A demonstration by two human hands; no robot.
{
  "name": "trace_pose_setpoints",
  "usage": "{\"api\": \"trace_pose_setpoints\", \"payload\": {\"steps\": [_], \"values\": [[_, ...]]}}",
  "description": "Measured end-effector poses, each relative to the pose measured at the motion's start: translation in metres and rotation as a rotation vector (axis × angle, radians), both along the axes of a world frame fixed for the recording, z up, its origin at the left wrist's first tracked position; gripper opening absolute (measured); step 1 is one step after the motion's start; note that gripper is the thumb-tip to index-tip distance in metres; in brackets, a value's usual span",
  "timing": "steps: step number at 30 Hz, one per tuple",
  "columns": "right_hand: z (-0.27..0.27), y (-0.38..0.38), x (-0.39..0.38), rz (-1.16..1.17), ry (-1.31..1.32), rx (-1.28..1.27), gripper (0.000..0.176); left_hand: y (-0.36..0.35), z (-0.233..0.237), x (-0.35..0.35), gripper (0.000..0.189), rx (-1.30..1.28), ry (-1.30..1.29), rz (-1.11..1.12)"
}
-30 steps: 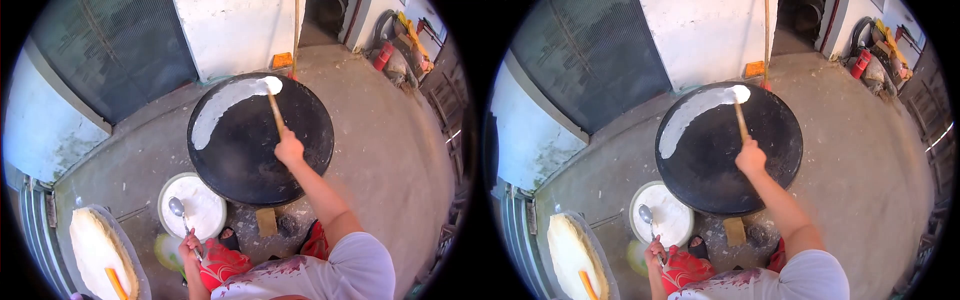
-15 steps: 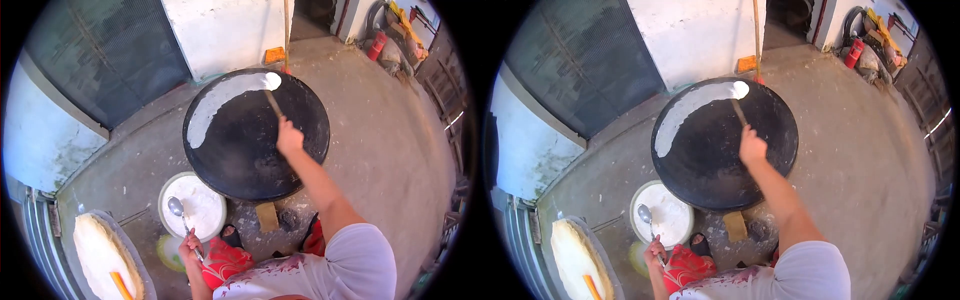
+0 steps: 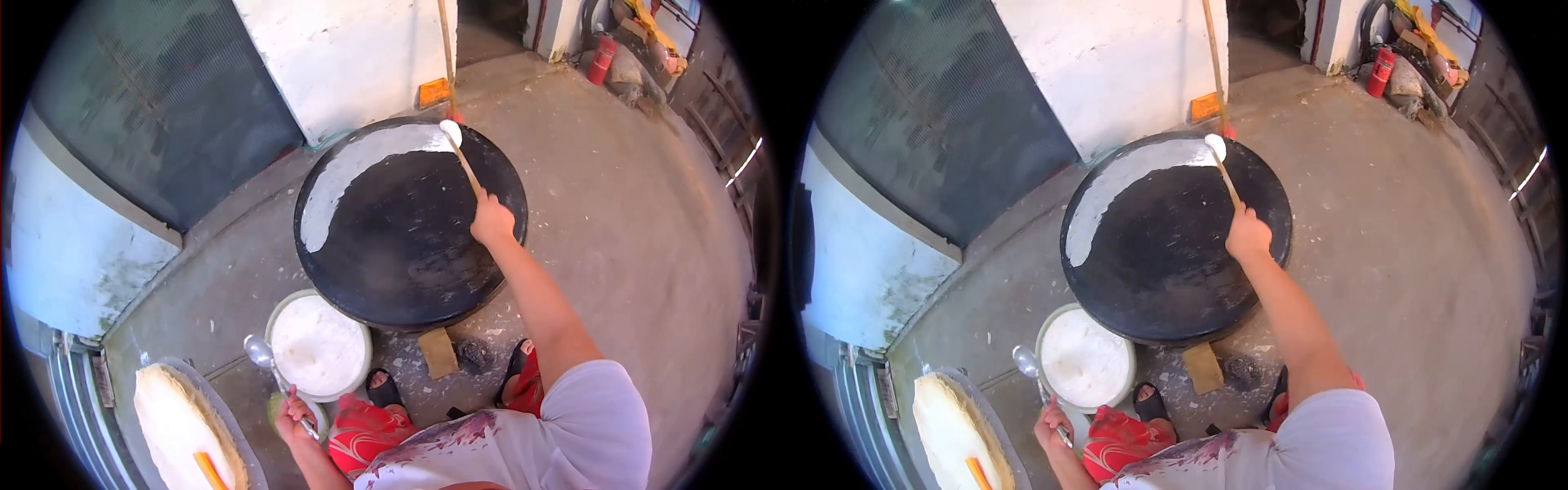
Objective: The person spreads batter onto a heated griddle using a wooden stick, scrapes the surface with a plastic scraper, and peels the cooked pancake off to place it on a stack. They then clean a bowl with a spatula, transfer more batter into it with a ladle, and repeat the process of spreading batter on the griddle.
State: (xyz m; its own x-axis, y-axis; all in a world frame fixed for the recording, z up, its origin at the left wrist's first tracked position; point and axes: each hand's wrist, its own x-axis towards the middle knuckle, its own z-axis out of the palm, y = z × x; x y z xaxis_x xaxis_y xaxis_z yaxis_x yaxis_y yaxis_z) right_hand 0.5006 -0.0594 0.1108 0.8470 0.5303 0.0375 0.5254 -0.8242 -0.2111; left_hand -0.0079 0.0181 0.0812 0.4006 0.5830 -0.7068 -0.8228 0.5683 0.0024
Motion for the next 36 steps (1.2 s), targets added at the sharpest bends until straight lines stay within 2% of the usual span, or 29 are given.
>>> {"api": "trace_pose_setpoints", "payload": {"steps": [2, 4, 5, 7, 8, 9, 12, 14, 15, 17, 18, 22, 25, 27, 29, 30, 33, 35, 36], "values": [[0.002, -0.029, -0.015, -0.027, 0.037, 0.009, 0.041, 0.0, 0.007, -0.005, 0.033, 0.048, -0.017, 0.003], [-0.019, -0.053, -0.014, 0.129, 0.199, 0.328, 0.037, -0.003, 0.021, -0.001, 0.034, 0.061, 0.002, 0.0], [-0.024, -0.059, -0.009, 0.13, 0.205, 0.333, 0.037, -0.006, 0.029, 0.0, 0.034, 0.072, 0.022, 0.001], [-0.024, -0.065, 0.006, 0.195, 0.512, 0.715, 0.03, -0.011, 0.041, 0.004, 0.034, 0.077, 0.008, -0.008], [-0.02, -0.064, 0.017, 0.044, 0.69, 0.757, 0.029, -0.014, 0.046, 0.006, 0.034, 0.076, -0.014, -0.017], [-0.039, -0.064, 0.039, 0.164, 0.464, 0.778, 0.033, -0.018, 0.052, 0.009, 0.034, 0.081, -0.013, -0.021], [-0.055, -0.058, 0.091, 0.065, 0.342, 0.739, 0.036, -0.029, 0.062, 0.02, 0.034, 0.084, -0.097, -0.049], [-0.06, -0.052, 0.118, -0.169, 0.434, 0.537, 0.038, -0.037, 0.065, 0.029, 0.034, 0.085, -0.102, -0.067], [-0.055, -0.049, 0.118, -0.166, 0.44, 0.541, 0.038, -0.039, 0.066, 0.033, 0.034, 0.09, -0.097, -0.065], [-0.043, -0.043, 0.116, -0.198, 0.708, 0.572, 0.035, -0.041, 0.065, 0.04, 0.034, 0.059, -0.058, -0.077], [-0.025, -0.041, 0.101, -0.217, 0.875, 0.67, 0.032, -0.04, 0.059, 0.041, 0.034, 0.048, -0.074, -0.088], [-0.036, -0.04, 0.107, -0.271, 0.798, 0.709, 0.032, -0.041, 0.051, 0.052, 0.035, 0.036, 0.01, -0.106], [-0.034, -0.027, 0.102, -0.286, 0.935, 0.714, 0.031, -0.041, 0.047, 0.053, 0.034, 0.021, 0.016, -0.1], [-0.039, -0.022, 0.098, -0.24, 0.915, 0.631, 0.031, -0.042, 0.048, 0.054, 0.034, 0.026, 0.024, -0.101], [-0.063, -0.021, 0.107, 0.0, 0.551, 0.623, 0.03, -0.041, 0.047, 0.054, 0.035, 0.044, 0.056, -0.112], [-0.043, -0.029, 0.096, -0.117, 0.573, 0.641, 0.028, -0.04, 0.047, 0.053, 0.035, 0.044, 0.055, -0.111], [-0.073, -0.021, 0.105, -0.171, 0.663, 0.715, 0.028, -0.044, 0.047, 0.051, 0.034, 0.056, 0.068, -0.106], [-0.058, -0.003, 0.077, -0.124, 0.704, 0.614, 0.029, -0.044, 0.048, 0.052, 0.035, 0.081, 0.084, -0.107], [-0.058, 0.003, 0.071, -0.065, 0.641, 0.529, 0.029, -0.044, 0.047, 0.051, 0.035, 0.081, 0.083, -0.105]]}}
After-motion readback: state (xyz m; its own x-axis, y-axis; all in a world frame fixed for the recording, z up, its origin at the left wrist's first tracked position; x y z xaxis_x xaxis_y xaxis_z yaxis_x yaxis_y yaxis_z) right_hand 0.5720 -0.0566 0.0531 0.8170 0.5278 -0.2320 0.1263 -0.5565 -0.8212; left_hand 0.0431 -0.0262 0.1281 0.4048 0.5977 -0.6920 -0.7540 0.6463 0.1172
